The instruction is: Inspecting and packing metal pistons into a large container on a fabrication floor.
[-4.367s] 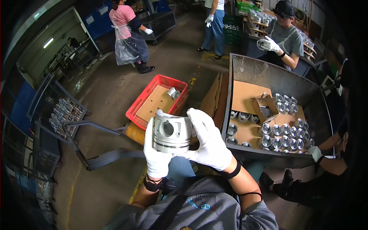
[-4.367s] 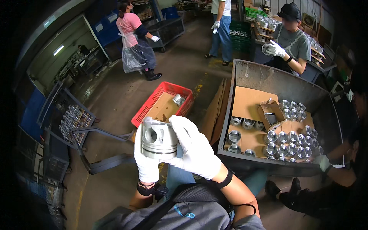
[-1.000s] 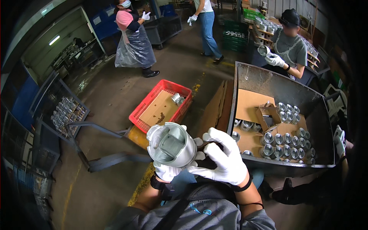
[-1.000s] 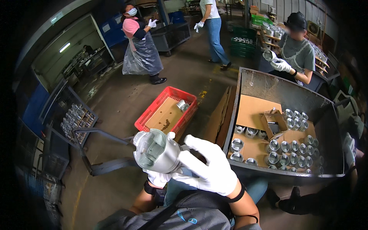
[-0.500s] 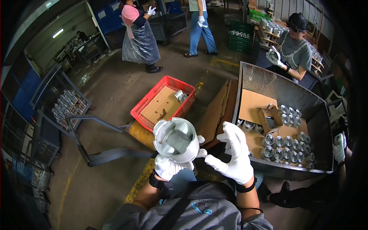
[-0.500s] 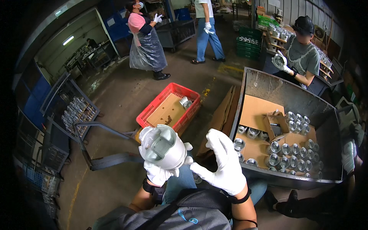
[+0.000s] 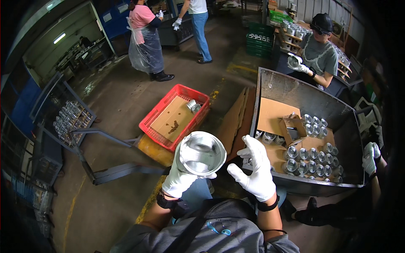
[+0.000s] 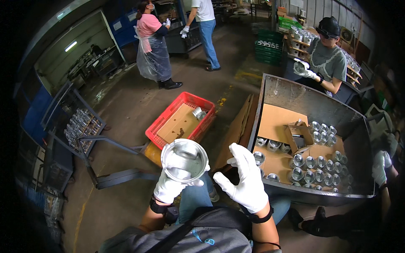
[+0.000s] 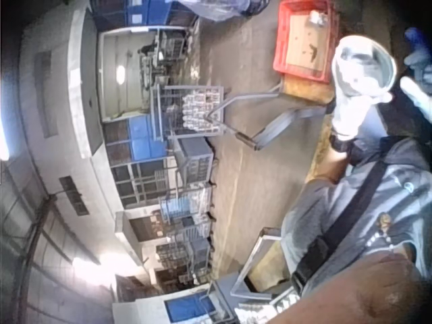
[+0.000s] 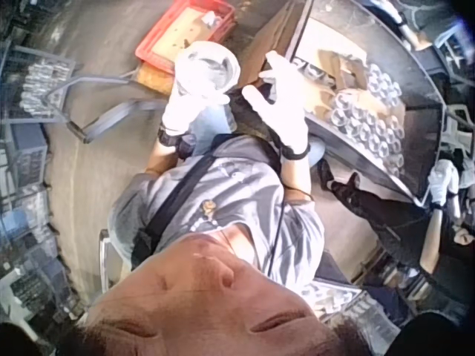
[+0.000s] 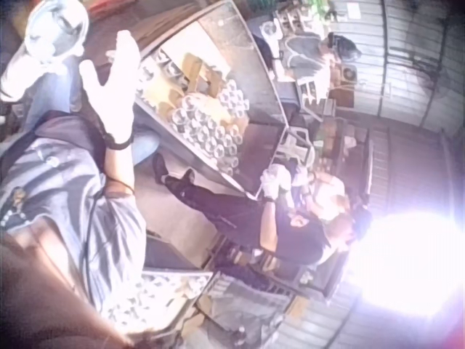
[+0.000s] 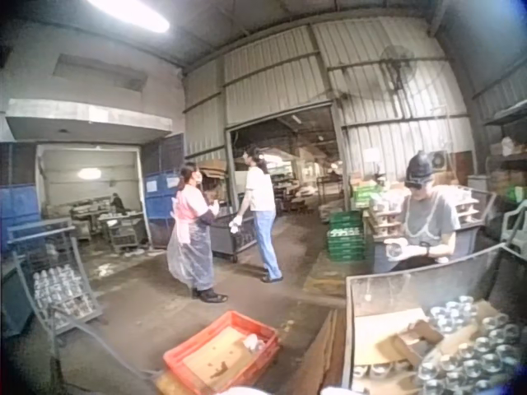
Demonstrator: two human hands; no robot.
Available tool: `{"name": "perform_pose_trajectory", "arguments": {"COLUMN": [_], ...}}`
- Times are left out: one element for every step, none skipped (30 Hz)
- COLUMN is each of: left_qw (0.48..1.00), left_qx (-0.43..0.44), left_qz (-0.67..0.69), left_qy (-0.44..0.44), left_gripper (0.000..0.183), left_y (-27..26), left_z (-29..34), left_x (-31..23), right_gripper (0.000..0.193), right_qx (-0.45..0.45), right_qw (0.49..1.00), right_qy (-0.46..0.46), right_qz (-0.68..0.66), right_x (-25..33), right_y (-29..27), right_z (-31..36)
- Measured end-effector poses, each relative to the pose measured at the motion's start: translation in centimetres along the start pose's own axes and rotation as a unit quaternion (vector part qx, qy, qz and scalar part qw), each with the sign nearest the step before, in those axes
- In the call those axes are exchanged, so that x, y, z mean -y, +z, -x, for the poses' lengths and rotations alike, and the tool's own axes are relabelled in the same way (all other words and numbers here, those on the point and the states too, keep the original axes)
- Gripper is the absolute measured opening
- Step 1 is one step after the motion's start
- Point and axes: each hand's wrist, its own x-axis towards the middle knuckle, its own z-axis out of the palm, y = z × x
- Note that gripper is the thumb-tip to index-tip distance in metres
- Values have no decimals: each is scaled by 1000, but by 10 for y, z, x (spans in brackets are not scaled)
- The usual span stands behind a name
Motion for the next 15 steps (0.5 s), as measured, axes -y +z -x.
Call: {"name": "perform_pose_trajectory", "arguments": {"left_qw": [1000, 997, 989, 990, 990, 991, 992, 992, 996, 997, 997, 994, 989, 994, 991], "left_qx": [2, -8, -19, -21, -19, -13, -6, -5, -27, -49, -46, -51, -56, -40, -43], "left_qz": [1, -64, -129, -122, -120, -120, -119, -117, -71, -25, -21, -2, 18, -2, 112], "left_qy": [1, 38, 75, 72, 72, 57, 42, 45, 52, 60, 66, 100, 136, 100, 66], "left_gripper": [93, 96, 98, 100, 100, 101, 102, 102, 103, 104, 104, 95, 87, 88, 91], "left_y": [-4, -3, -3, -4, -4, -4, -5, -4, -4, -2, 5, 15, 21, 19, 19], "left_z": [2, 3, 2, 0, 0, 0, -1, -1, 0, 1, 1, 0, -2, -4, -9], "left_x": [3, -2, -4, -2, -1, -1, 0, 2, 5, 8, 3, -3, -5, 4, 17], "right_gripper": [80, 80, 79, 79, 79, 78, 78, 72, 72, 66, 60, 46, 38, 36, 34], "right_qx": [4, 3, 3, 4, 3, -1, -4, -11, -12, -22, -33, -43, -35, 3, 45], "right_qw": [1000, 1000, 1000, 1000, 1000, 1000, 1000, 1000, 1000, 999, 997, 995, 995, 993, 986], "right_qy": [2, 3, 7, 11, 12, 10, 7, 10, 7, 0, -9, -22, -42, -94, -146], "right_qz": [-3, -1, -5, -10, -7, -14, -21, -24, -20, -46, -69, -86, -80, -70, -63], "right_x": [0, 0, 0, 0, -1, -1, -1, 2, 3, 4, 4, 5, 11, 12, 14], "right_y": [0, 0, 0, 0, 0, 0, 0, -3, -5, -6, -9, -10, -13, -17, -19], "right_z": [0, 0, 0, -1, 0, 0, -1, -3, -3, -2, -1, -3, -8, -14, -21]}}
